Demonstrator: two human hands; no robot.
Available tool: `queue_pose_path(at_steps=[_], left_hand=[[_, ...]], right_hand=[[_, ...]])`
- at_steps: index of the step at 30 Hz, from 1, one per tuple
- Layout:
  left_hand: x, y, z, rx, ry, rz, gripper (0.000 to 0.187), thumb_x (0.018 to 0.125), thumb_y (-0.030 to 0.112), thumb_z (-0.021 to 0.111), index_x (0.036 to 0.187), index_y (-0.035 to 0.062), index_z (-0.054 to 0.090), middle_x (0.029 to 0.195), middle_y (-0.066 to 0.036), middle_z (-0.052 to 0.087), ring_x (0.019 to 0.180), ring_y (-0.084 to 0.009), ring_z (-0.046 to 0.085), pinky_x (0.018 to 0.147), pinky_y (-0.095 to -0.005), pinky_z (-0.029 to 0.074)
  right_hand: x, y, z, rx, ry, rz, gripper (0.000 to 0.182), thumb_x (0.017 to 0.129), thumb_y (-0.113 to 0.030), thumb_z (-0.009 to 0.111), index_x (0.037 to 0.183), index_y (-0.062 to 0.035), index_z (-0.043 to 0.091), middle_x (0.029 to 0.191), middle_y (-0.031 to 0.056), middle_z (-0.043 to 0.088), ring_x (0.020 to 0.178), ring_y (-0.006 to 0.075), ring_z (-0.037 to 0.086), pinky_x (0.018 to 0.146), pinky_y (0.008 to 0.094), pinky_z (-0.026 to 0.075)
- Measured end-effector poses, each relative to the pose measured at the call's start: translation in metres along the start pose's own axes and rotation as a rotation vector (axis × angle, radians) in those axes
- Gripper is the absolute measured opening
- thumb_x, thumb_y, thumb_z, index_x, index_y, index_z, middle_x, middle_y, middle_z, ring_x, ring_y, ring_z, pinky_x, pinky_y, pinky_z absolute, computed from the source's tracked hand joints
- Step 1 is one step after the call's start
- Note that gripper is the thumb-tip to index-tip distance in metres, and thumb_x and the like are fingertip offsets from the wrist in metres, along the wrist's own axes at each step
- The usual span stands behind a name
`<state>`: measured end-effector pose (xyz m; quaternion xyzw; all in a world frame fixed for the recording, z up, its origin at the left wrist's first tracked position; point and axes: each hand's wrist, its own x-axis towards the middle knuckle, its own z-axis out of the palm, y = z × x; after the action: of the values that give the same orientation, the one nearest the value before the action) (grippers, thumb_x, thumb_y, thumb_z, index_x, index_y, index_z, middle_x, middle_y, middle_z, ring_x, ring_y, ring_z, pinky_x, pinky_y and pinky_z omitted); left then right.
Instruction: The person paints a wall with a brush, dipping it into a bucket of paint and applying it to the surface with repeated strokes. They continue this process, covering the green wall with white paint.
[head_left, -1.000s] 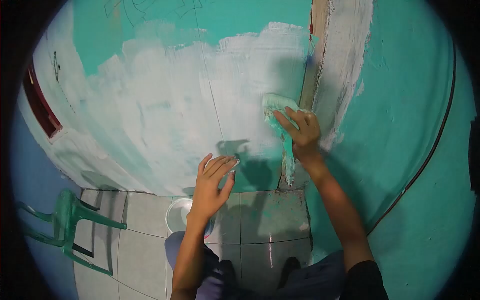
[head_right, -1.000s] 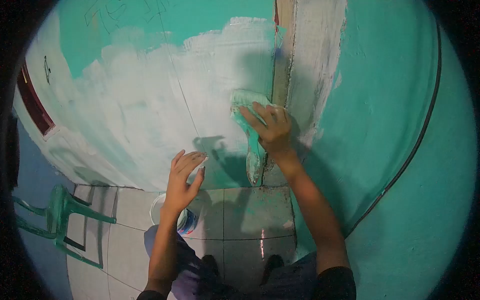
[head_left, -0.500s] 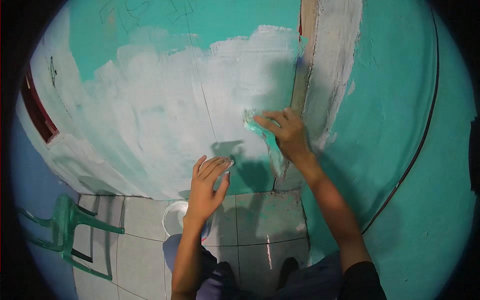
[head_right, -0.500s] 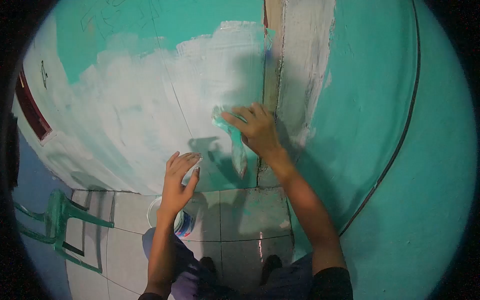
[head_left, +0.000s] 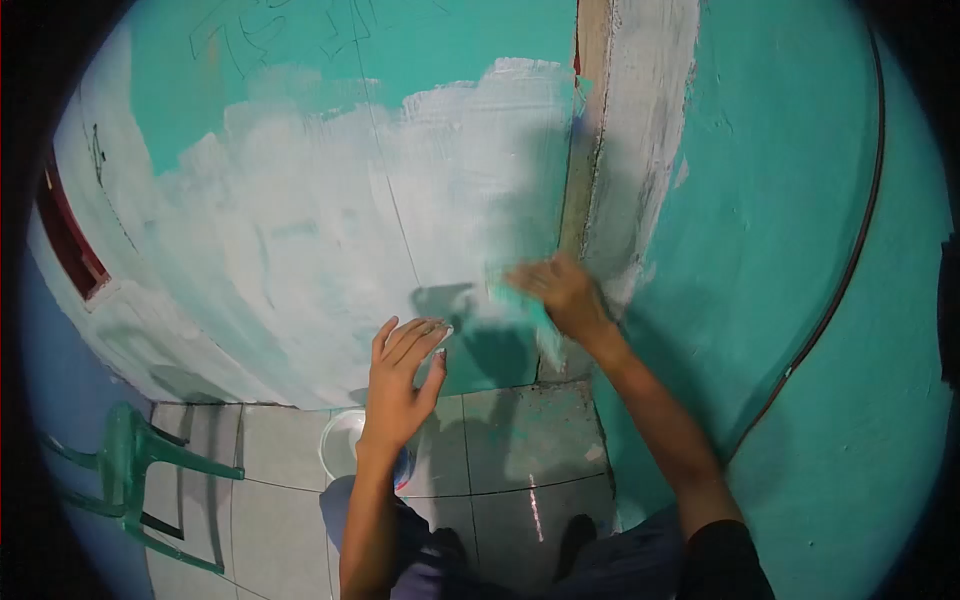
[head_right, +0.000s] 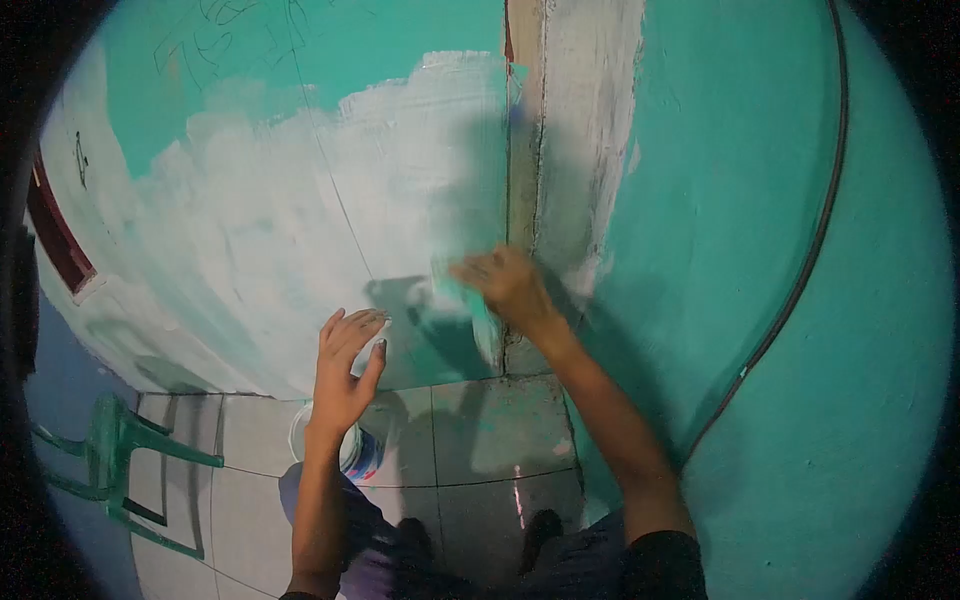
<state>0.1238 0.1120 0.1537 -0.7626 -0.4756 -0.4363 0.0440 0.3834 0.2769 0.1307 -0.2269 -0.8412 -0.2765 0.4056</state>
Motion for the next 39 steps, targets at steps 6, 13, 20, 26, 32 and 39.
queue_pose_path(at_steps=[6, 13, 20, 26, 32, 39], left_hand=[[0.002, 0.002, 0.011, -0.039, -0.016, 0.004, 0.029, 0.093, 0.008, 0.064, 0.122, 0.0066, 0.069, 0.125, -0.010, 0.070, 0.124, -0.0274, 0.062, 0.118, -0.0493, 0.032], [-0.002, -0.004, -0.004, -0.006, 0.009, 0.000, 0.031, 0.092, 0.007, 0.064, 0.123, 0.0065, 0.068, 0.125, -0.011, 0.070, 0.124, -0.0289, 0.061, 0.118, -0.0500, 0.032], [0.002, -0.017, -0.004, -0.072, 0.170, -0.067, 0.039, 0.092, 0.006, 0.064, 0.131, 0.0050, 0.063, 0.127, -0.014, 0.068, 0.123, -0.0309, 0.062, 0.118, -0.0520, 0.031], [-0.001, -0.042, 0.000, -0.051, 0.220, -0.103, 0.050, 0.092, 0.005, 0.065, 0.140, 0.0034, 0.054, 0.129, -0.014, 0.067, 0.123, -0.0309, 0.062, 0.120, -0.0526, 0.028], [-0.002, -0.044, -0.011, -0.040, 0.238, -0.121, 0.048, 0.092, 0.004, 0.065, 0.139, 0.0033, 0.055, 0.130, -0.014, 0.067, 0.124, -0.0311, 0.061, 0.120, -0.0530, 0.028], [-0.002, -0.045, -0.018, -0.045, 0.269, -0.157, 0.041, 0.092, 0.005, 0.067, 0.133, 0.0054, 0.062, 0.132, -0.015, 0.066, 0.126, -0.0329, 0.059, 0.120, -0.0529, 0.029]], right_hand=[[0.034, -0.006, -0.015, -0.151, 0.249, 0.033, 0.043, 0.079, -0.002, 0.070, 0.117, -0.0220, 0.074, 0.114, -0.0002, 0.070, 0.090, 0.0234, 0.064, 0.075, 0.0353, 0.057], [-0.082, -0.030, 0.044, 0.196, -0.310, -0.045, 0.046, 0.080, 0.001, 0.069, 0.120, -0.0200, 0.072, 0.106, 0.0005, 0.066, 0.094, 0.0232, 0.060, 0.084, 0.0372, 0.056], [0.092, -0.015, -0.009, 0.166, 0.103, -0.019, 0.051, 0.076, 0.002, 0.069, 0.121, -0.0214, 0.071, 0.110, 0.0049, 0.064, 0.091, 0.0272, 0.059, 0.077, 0.0400, 0.053], [0.204, 0.014, -0.055, -0.099, 0.410, -0.033, 0.062, 0.067, 0.003, 0.067, 0.124, -0.0214, 0.072, 0.117, 0.0045, 0.067, 0.092, 0.0280, 0.062, 0.082, 0.0413, 0.053], [0.004, -0.056, 0.044, 0.080, -0.097, -0.156, 0.046, 0.081, -0.005, 0.066, 0.123, -0.0217, 0.072, 0.112, 0.0053, 0.066, 0.097, 0.0236, 0.063, 0.084, 0.0398, 0.055], [0.064, -0.049, 0.017, 0.209, -0.108, -0.027, 0.057, 0.070, 0.000, 0.072, 0.123, -0.0218, 0.073, 0.115, 0.0087, 0.068, 0.095, 0.0313, 0.063, 0.086, 0.0458, 0.053]])
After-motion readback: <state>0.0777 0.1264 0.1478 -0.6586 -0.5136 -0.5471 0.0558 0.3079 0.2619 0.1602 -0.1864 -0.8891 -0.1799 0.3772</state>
